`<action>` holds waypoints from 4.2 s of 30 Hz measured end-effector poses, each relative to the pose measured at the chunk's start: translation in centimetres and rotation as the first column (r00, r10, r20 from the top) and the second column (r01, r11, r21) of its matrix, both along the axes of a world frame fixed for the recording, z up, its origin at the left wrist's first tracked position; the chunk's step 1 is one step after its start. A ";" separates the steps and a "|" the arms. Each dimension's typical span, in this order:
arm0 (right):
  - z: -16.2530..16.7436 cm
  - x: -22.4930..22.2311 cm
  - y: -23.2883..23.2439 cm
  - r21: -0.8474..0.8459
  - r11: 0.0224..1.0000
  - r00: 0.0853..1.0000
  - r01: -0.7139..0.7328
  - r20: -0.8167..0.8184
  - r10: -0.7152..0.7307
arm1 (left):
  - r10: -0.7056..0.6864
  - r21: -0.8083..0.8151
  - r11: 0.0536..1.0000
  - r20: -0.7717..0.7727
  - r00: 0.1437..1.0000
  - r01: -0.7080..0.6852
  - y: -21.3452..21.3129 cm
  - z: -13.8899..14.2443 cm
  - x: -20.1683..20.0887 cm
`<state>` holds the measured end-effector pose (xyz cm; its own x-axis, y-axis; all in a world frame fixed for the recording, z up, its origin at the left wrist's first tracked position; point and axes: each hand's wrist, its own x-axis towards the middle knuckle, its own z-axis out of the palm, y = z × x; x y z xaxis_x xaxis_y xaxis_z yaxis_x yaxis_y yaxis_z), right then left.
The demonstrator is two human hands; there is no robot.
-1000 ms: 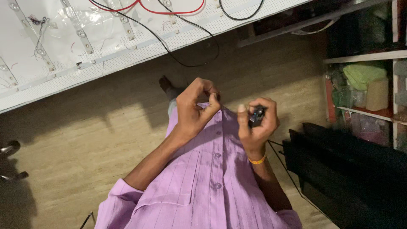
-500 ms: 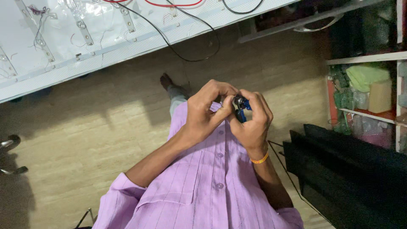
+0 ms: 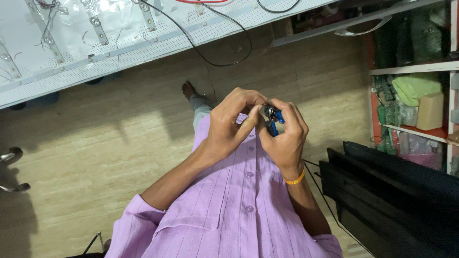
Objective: The person solders wires onto the back of a light panel, holding a soldering iron in one hand and positioning wire ends on the panel with the other. They use pliers to trim and adjust wires, handle a multimeter with test leads on the panel, and touch the soldered joints by hand between soldering passes.
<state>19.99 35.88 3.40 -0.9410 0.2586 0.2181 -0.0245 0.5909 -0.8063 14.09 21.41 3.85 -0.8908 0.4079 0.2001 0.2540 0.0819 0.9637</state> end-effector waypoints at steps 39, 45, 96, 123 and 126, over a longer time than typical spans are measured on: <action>-3.2 1.8 -0.5 -0.474 0.874 0.991 0.109 -0.011 -0.130 | 0.086 -0.049 0.994 -0.212 0.973 -0.099 -1.0 0.3 0.7; -1.0 1.8 0.3 -0.620 0.783 0.999 0.046 0.040 -0.027 | 0.042 -0.051 0.997 -0.348 0.936 -0.064 -0.1 0.3 0.3; -0.6 0.8 0.7 0.300 0.954 0.999 -0.007 -0.030 0.017 | 0.190 0.046 0.977 0.269 0.944 -0.210 0.7 -1.8 1.4; -2.3 1.7 -0.7 0.127 0.990 0.997 -0.065 -0.022 0.068 | 0.151 -0.095 0.985 0.093 0.984 -0.143 -0.3 -2.2 2.2; -3.7 2.4 -1.1 0.148 0.988 0.996 -0.040 -0.070 0.051 | 0.152 -0.115 0.984 0.107 0.983 -0.139 -0.5 -2.9 2.6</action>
<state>22.37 34.82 -0.35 -0.9310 0.1764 0.3196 -0.1099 0.6994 -0.7062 16.71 20.88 0.99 -0.9567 0.2856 0.0561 0.1205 0.2132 0.9695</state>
